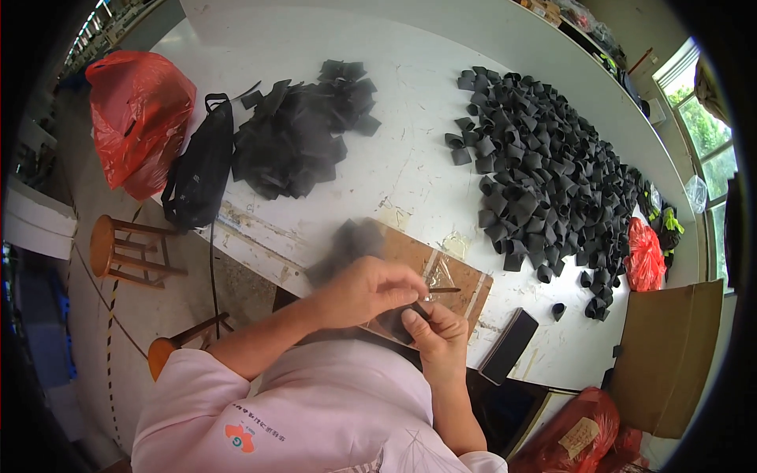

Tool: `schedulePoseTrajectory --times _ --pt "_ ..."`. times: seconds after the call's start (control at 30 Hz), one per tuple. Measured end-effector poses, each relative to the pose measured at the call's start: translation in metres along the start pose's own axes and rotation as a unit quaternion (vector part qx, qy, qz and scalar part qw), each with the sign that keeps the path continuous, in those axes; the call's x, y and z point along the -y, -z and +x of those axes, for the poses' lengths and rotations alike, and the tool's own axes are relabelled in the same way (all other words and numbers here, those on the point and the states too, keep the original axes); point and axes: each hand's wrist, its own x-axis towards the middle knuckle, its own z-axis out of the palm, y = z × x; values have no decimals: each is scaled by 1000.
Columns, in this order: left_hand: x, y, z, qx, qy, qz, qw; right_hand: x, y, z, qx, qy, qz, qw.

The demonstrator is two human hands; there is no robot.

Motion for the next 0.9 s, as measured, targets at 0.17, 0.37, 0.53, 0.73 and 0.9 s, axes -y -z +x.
schedulePoseTrajectory --times 0.17,0.37,0.53,0.73,0.9 --pt "17 -53 -21 -235 -151 -318 906 1 0 -6 -18 -24 269 963" --pt "19 -62 -16 -227 -72 -350 906 -2 3 -7 8 -56 332 942" --pt "23 -58 -13 -278 -50 -202 938 -2 3 -10 -252 262 -354 862" --pt "20 -67 -7 -405 -212 112 882 5 -7 -9 -127 335 -317 878" --pt "7 -60 -3 -391 -151 -161 893 -5 -7 4 -212 375 -386 816"
